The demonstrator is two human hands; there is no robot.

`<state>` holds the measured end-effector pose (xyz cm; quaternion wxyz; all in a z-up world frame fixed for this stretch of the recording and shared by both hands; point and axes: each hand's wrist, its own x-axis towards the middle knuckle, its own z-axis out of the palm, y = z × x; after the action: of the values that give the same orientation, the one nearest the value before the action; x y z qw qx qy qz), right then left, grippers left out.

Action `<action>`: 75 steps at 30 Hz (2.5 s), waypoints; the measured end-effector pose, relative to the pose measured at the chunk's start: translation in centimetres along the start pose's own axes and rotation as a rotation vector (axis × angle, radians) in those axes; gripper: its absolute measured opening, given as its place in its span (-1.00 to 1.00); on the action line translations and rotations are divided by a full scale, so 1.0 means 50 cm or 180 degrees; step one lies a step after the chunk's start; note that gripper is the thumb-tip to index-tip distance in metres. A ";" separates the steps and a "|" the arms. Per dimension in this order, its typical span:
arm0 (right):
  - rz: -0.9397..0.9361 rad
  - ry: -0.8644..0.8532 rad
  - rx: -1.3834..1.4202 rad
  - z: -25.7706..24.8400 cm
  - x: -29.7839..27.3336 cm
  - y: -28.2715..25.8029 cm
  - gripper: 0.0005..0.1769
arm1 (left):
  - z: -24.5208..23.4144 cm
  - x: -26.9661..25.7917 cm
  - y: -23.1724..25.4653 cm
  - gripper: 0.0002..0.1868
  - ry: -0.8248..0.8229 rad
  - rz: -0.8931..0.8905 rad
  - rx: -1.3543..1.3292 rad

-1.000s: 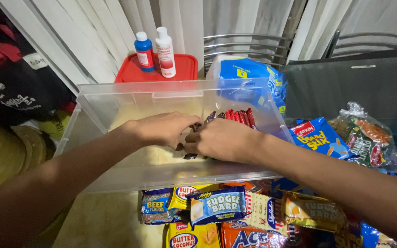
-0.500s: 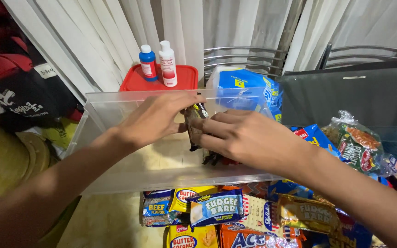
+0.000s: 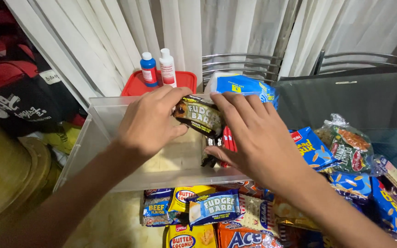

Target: Organizing various packaged snacks by taking them out of a clear plastic container and placing them on a table.

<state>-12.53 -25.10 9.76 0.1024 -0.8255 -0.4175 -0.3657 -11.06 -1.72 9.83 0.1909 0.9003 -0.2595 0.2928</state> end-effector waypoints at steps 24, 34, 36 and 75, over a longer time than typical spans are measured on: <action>0.0989 0.0362 0.1074 -0.004 -0.057 -0.001 -0.20 | 0.007 -0.100 0.117 -0.29 0.1317 -0.0579 -0.0693; 0.0767 0.0668 0.0928 -0.004 -0.081 -0.010 -0.22 | 0.033 -0.112 0.145 -0.26 0.1420 -0.0858 -0.0792; 0.0788 0.0639 0.0952 -0.008 -0.084 -0.009 -0.25 | 0.031 -0.110 0.153 -0.28 0.1374 -0.0922 -0.0868; 0.2424 -0.0286 -0.0384 -0.113 -0.490 0.079 -0.37 | 0.366 -0.101 0.475 -0.35 -0.0649 -0.0903 -0.1056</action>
<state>-21.82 -45.33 -2.58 0.1638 -0.9411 -0.0630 -0.2889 -20.50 -27.80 -2.60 0.3483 0.9089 -0.1929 0.1240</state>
